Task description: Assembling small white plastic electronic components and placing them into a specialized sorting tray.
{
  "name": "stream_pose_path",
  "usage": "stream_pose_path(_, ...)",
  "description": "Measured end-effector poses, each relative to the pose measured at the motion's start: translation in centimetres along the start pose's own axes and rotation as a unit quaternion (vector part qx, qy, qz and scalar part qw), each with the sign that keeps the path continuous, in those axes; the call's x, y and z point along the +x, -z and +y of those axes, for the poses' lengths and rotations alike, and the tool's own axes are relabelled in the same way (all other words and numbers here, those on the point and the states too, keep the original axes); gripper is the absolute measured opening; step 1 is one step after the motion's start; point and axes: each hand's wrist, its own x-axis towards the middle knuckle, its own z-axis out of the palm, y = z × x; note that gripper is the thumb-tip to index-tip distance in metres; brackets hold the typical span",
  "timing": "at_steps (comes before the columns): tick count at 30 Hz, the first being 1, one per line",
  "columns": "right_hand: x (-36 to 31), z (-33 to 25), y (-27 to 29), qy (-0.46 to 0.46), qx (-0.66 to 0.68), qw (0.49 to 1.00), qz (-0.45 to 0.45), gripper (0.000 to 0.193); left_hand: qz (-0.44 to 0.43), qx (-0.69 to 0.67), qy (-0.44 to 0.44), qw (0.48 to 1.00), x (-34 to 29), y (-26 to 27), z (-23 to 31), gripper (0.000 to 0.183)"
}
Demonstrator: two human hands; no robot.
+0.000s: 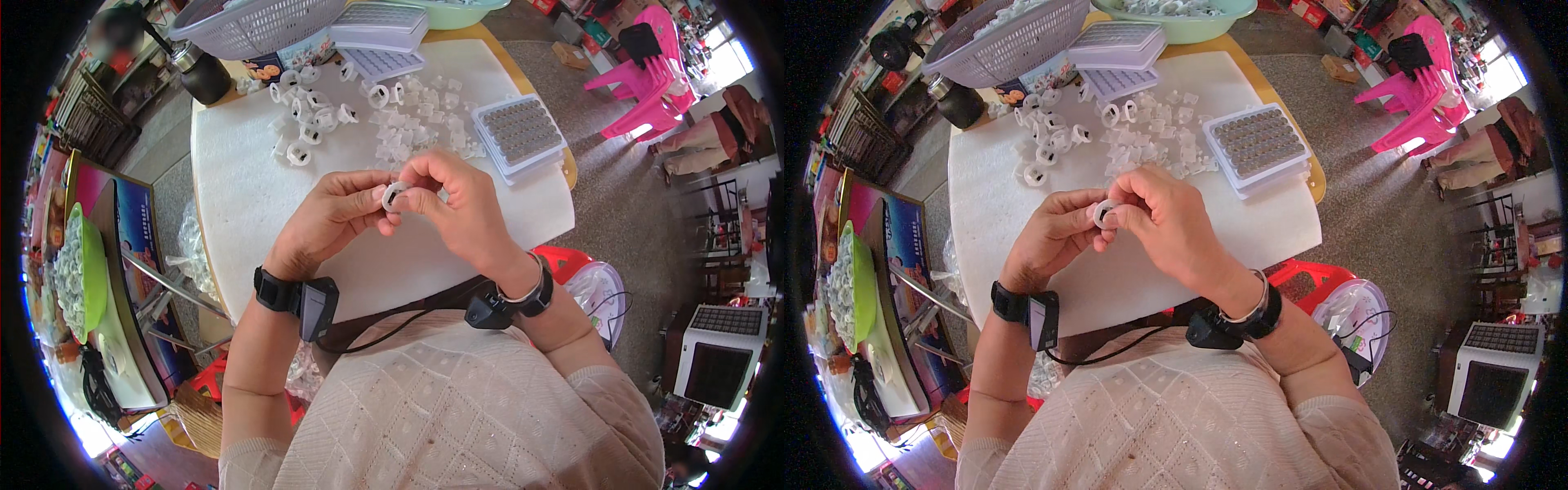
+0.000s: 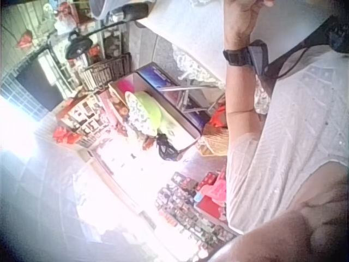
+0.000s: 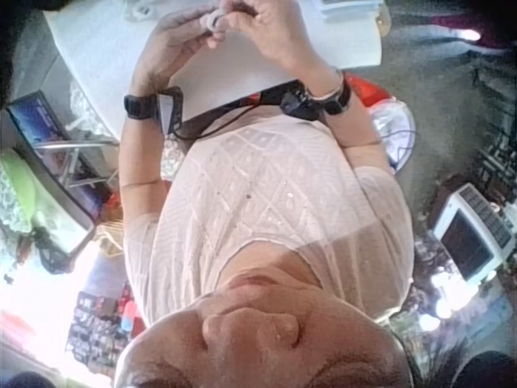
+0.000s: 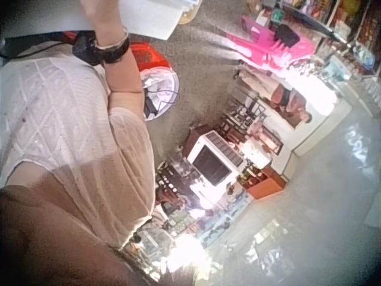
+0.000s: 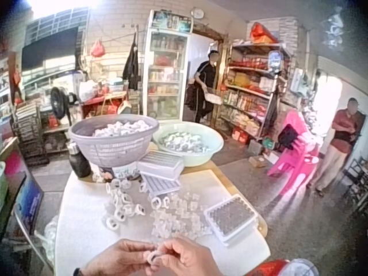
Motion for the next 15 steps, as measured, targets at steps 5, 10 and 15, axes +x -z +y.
stream_pose_path(5,0.0,0.4,0.6,-0.072,0.102,0.992,-0.021,0.012,0.007,-0.009,0.007,1.0,0.1,0.2,-0.2,0.035)
stream_pose_path(10,0.1,0.7,0.5,-0.067,0.121,0.99,-0.012,0.016,0.01,-0.036,0.002,0.999,0.4,0.6,-0.3,0.036)
stream_pose_path(15,0.1,-0.4,0.2,-0.098,0.087,0.991,0.003,0.014,0.023,-0.031,-0.005,0.999,0.4,0.3,-0.4,0.034)
